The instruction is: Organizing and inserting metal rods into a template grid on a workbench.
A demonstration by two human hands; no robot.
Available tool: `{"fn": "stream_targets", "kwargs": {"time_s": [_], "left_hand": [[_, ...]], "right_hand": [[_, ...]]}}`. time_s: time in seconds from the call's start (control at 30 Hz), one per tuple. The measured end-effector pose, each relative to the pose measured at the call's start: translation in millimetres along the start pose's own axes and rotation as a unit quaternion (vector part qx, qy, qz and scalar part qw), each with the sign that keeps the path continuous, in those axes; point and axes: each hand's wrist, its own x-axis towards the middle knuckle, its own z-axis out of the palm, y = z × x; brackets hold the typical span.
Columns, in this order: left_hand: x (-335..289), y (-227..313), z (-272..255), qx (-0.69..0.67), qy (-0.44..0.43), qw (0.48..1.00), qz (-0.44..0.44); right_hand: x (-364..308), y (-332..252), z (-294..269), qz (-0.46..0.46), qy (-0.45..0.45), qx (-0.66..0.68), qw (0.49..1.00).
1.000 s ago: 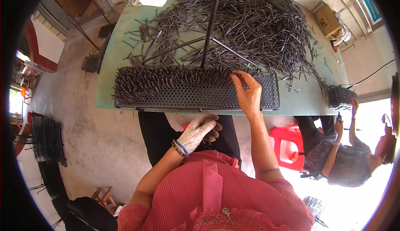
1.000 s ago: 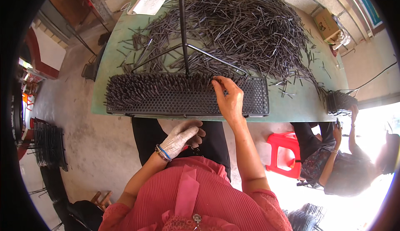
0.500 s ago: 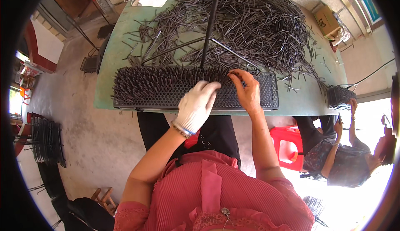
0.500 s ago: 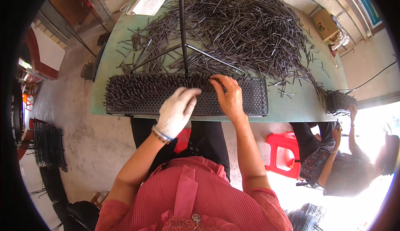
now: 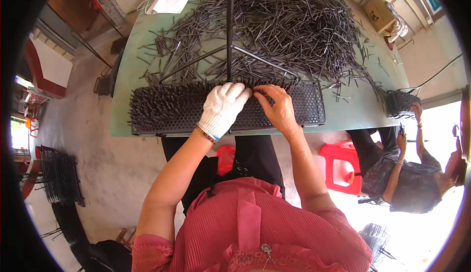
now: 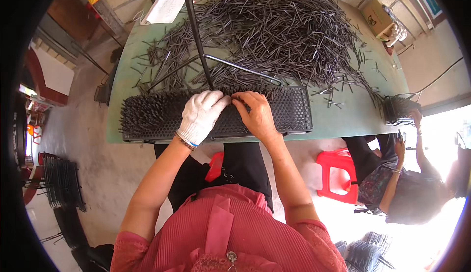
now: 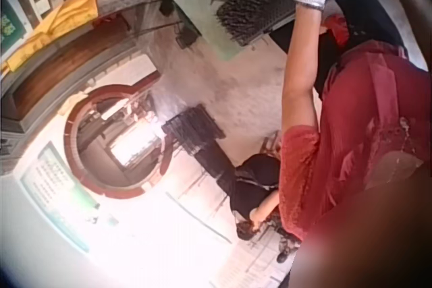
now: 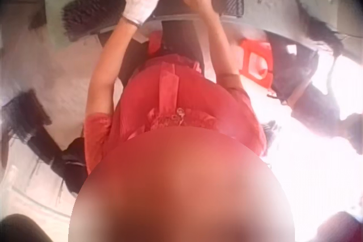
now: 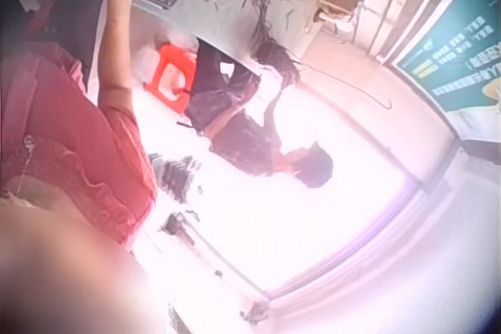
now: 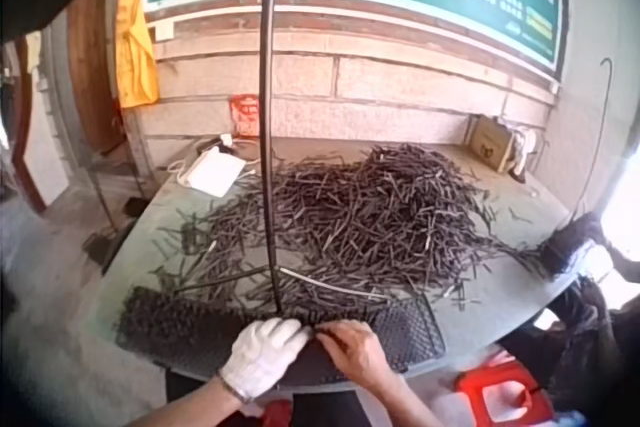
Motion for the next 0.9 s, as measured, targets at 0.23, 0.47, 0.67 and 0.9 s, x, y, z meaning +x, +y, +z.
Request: {"fn": "stream_targets", "kwargs": {"time_s": [0.23,0.47,0.67,0.9], "left_hand": [[-10.9,-1.2,1.0,-0.008,-0.004,1.000,-0.015],[-20.0,-11.8,16.1,-0.084,0.023,0.996,-0.028],[-21.0,-5.3,14.7,-0.066,0.061,0.996,-0.027],[-21.9,-3.1,14.1,-0.078,0.053,0.994,-0.049]], "right_hand": [[2.0,-1.2,5.9,-0.015,0.008,-0.018,1.000],[6.4,-4.0,8.7,-0.093,-0.008,-0.088,0.992],[2.5,-2.7,9.7,-0.056,0.020,-0.081,0.995],[-3.9,-6.5,12.9,0.077,0.107,-0.002,0.991]]}}
